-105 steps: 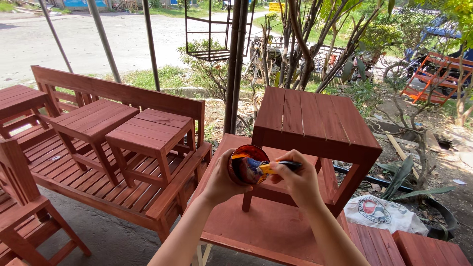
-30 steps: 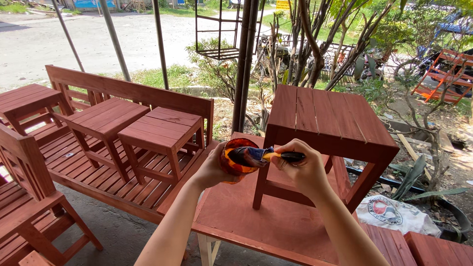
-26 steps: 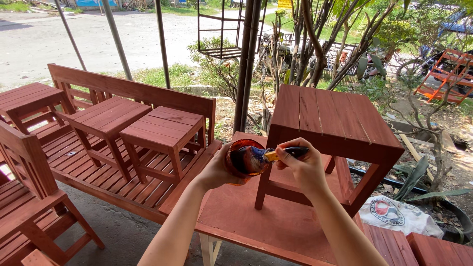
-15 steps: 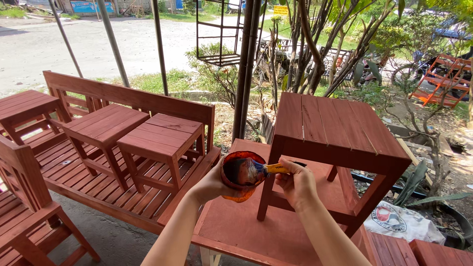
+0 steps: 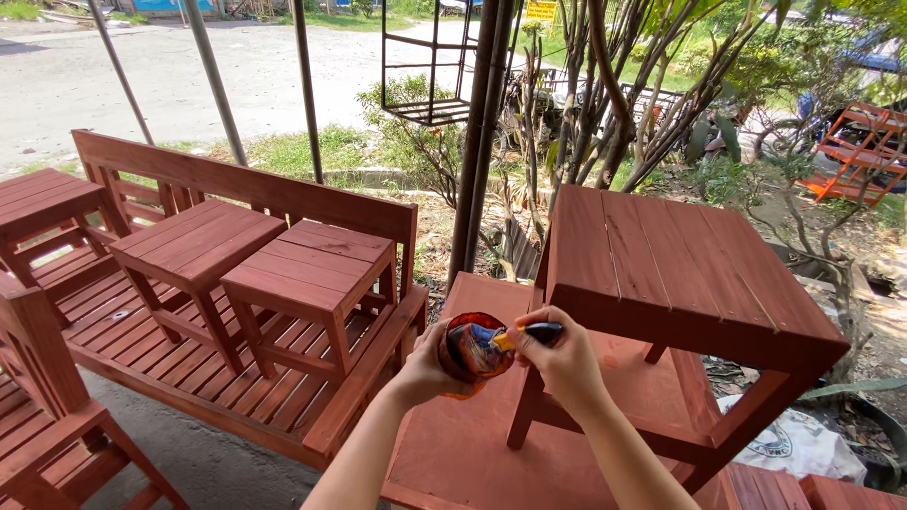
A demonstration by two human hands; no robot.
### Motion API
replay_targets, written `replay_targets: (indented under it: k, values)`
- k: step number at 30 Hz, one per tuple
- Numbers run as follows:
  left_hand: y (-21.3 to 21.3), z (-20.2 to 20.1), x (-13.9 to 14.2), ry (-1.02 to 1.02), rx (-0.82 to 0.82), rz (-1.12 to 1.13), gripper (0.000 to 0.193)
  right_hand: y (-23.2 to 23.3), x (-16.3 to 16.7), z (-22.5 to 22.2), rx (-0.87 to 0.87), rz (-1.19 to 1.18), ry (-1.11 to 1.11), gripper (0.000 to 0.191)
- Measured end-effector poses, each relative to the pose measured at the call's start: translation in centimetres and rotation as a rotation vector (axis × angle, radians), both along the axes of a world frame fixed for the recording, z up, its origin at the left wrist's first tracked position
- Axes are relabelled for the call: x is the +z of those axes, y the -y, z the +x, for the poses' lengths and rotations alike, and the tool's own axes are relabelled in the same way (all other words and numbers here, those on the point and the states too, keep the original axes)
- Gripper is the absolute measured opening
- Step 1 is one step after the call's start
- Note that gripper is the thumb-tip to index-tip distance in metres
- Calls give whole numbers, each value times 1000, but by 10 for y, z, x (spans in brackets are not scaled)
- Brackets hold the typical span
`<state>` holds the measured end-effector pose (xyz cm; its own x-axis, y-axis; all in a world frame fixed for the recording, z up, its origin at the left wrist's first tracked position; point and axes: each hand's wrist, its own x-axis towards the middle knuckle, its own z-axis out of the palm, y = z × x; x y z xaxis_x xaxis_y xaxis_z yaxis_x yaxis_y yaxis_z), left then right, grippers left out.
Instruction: The person paints a small wooden stool with reddish-brown paint using a brush, then moves the stool aside and paints a wooden chair. The person repeatedly dips the brush into a small container of paint and applies it to the legs, seat, and backrest of the furniture.
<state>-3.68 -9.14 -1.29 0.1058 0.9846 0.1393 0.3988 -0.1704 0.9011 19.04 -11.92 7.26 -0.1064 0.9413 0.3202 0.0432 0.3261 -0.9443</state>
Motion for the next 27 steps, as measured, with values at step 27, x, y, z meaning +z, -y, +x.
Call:
replay_targets:
  k: [27]
  values:
    - [-30,-14,-191,477,-39,-405,117,-11,-119,-18,-146,95,213,12]
